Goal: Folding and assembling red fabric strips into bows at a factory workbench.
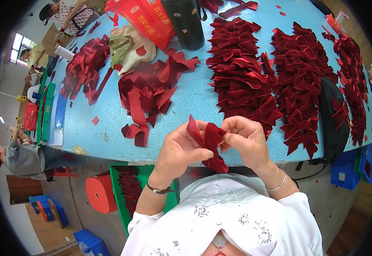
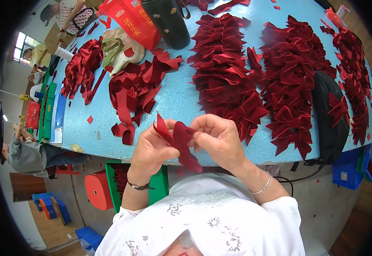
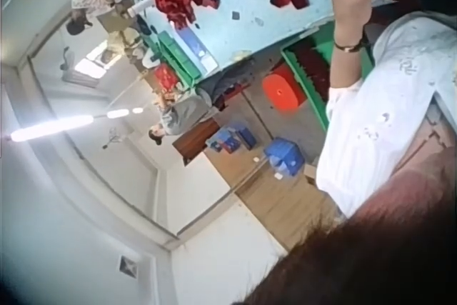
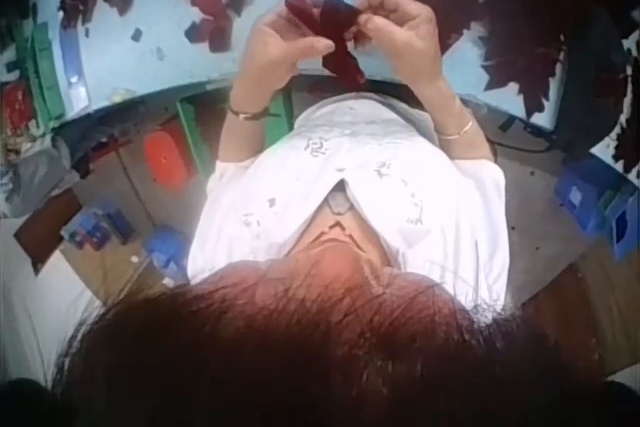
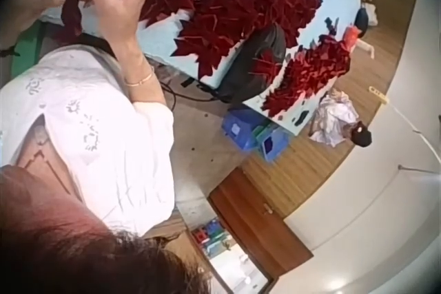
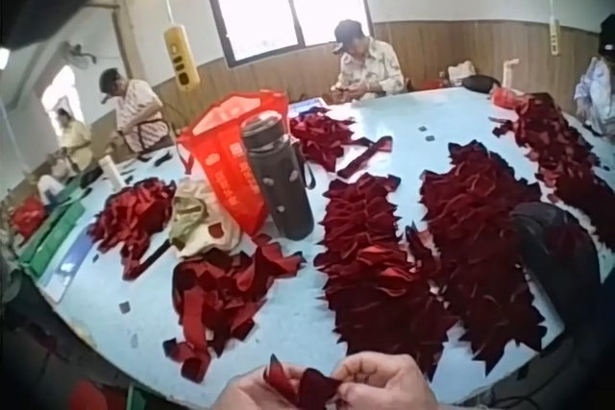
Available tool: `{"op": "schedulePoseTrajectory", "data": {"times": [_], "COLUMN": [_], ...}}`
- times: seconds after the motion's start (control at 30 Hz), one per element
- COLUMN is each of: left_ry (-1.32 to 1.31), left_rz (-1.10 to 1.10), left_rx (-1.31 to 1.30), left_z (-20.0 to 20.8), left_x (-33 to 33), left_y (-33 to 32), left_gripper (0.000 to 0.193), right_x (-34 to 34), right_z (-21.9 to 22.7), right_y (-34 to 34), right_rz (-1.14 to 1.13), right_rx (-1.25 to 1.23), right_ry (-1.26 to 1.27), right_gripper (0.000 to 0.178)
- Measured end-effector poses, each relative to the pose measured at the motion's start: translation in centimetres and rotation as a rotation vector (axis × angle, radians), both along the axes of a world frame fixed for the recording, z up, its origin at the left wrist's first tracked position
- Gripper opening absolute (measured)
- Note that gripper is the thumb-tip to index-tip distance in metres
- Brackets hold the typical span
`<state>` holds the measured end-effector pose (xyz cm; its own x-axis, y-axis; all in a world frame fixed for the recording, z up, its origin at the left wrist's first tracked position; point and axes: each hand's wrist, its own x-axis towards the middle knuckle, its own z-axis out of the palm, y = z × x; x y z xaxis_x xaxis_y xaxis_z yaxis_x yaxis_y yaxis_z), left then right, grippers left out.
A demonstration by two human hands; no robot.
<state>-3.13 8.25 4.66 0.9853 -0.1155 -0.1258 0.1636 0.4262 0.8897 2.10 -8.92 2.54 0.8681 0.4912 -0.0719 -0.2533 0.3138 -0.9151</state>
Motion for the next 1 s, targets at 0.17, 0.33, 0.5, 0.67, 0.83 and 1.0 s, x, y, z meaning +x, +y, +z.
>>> {"op": "schedulePoseTrajectory", "data": {"times": [0.17, 0.33, 0.5, 0.67, 0.83, 1.0], "left_ry": [0.026, 0.078, 0.162, 0.206, 0.198, 0.239], "left_rz": [0.042, 0.083, 0.082, 0.061, 0.007, 0.000], "left_rx": [0.021, 0.063, -0.040, -0.129, -0.128, -0.150], "left_z": [-1.0, -0.9, -1.0, -1.4, -1.6, -1.5], "left_x": [-0.3, -0.3, -0.4, -0.6, -0.5, -0.4], "left_y": [-0.2, 0.3, 0.6, 1.3, 1.7, 1.5], "left_gripper": [0.043, 0.042, 0.043, 0.050, 0.051, 0.057], "right_x": [-0.3, -0.5, -0.5, -0.2, 0.8, 1.3], "right_z": [-0.1, 0.1, -0.2, -0.5, -0.3, -0.9], "right_y": [0.3, 0.5, 0.4, 0.2, -0.8, -0.9], "right_rz": [-0.012, -0.034, -0.029, -0.001, 0.128, 0.190], "right_rx": [0.014, -0.068, -0.147, -0.042, 0.000, 0.069], "right_ry": [-0.002, -0.088, -0.164, -0.036, -0.005, 0.022], "right_gripper": [0.009, 0.008, 0.009, 0.010, 0.013, 0.010]}}
